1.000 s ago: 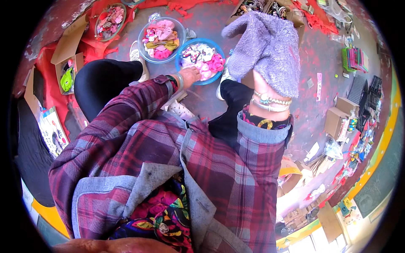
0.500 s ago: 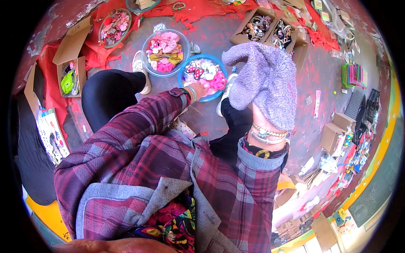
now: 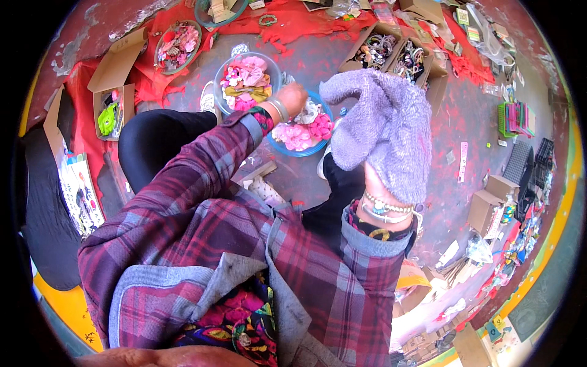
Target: The person sits on the floor and wipes small fabric flower decorations with a cloth, handling them one at a time and placing them into a blue bowl. The person also handles a small beaded item and places it into a clear bowl.
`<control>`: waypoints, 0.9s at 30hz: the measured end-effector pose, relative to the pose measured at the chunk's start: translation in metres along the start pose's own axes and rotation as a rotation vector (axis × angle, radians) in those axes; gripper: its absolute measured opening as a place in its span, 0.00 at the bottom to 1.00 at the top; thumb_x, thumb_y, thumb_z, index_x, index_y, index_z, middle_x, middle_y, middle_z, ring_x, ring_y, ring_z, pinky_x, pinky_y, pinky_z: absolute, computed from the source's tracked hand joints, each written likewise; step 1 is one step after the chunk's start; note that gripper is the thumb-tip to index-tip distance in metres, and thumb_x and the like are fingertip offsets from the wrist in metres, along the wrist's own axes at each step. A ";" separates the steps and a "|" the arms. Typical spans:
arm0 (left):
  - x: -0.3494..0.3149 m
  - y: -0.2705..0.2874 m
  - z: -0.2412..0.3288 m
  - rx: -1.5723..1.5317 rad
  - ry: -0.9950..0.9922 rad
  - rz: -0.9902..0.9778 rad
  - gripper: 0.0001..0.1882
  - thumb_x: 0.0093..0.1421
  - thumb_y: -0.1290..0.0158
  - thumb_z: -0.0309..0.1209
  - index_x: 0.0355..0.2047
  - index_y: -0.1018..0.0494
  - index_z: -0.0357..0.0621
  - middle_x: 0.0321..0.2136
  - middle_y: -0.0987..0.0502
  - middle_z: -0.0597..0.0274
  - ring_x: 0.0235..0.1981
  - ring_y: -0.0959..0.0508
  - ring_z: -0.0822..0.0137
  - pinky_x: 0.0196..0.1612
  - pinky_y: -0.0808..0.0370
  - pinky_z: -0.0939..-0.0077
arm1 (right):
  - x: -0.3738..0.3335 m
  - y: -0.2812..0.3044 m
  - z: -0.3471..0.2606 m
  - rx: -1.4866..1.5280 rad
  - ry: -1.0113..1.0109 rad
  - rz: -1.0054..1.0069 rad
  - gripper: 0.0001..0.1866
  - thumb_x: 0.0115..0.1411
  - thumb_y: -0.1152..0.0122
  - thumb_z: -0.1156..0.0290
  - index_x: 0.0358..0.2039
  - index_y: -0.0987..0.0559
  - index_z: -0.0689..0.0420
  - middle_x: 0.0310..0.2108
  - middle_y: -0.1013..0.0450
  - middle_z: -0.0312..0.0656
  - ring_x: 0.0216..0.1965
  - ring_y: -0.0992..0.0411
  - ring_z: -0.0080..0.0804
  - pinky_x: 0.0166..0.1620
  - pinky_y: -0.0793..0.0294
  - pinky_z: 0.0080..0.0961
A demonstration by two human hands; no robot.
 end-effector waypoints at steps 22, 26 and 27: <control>0.034 0.018 -0.080 -1.316 0.362 0.333 0.11 0.51 0.50 0.36 0.31 0.26 0.44 0.34 0.24 0.59 0.36 0.25 0.60 0.44 0.31 0.65 | 0.000 0.018 -0.001 0.135 -0.068 -0.136 0.16 0.60 0.60 0.65 0.42 0.32 0.63 0.40 0.32 0.52 0.40 0.34 0.37 0.42 0.35 0.27; 0.004 0.102 -0.056 -2.323 0.151 0.367 0.11 0.50 0.49 0.32 0.31 0.28 0.38 0.33 0.25 0.55 0.38 0.26 0.59 0.46 0.31 0.62 | -0.005 -0.001 0.000 -0.083 0.026 0.070 0.12 0.59 0.59 0.66 0.35 0.30 0.61 0.31 0.28 0.52 0.29 0.30 0.31 0.33 0.31 0.22; -0.007 0.121 -0.049 -2.458 0.061 0.358 0.10 0.50 0.49 0.31 0.31 0.28 0.37 0.33 0.26 0.54 0.39 0.26 0.58 0.45 0.30 0.61 | -0.007 -0.002 -0.004 -0.392 0.110 0.043 0.12 0.59 0.59 0.67 0.34 0.30 0.61 0.29 0.28 0.50 0.29 0.31 0.30 0.33 0.32 0.22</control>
Point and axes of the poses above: each hand's wrist, its own x-axis towards the middle knuckle, its own y-axis out of the back of the hand, z = x × y, the point moved 1 cm from there along x, towards the middle knuckle
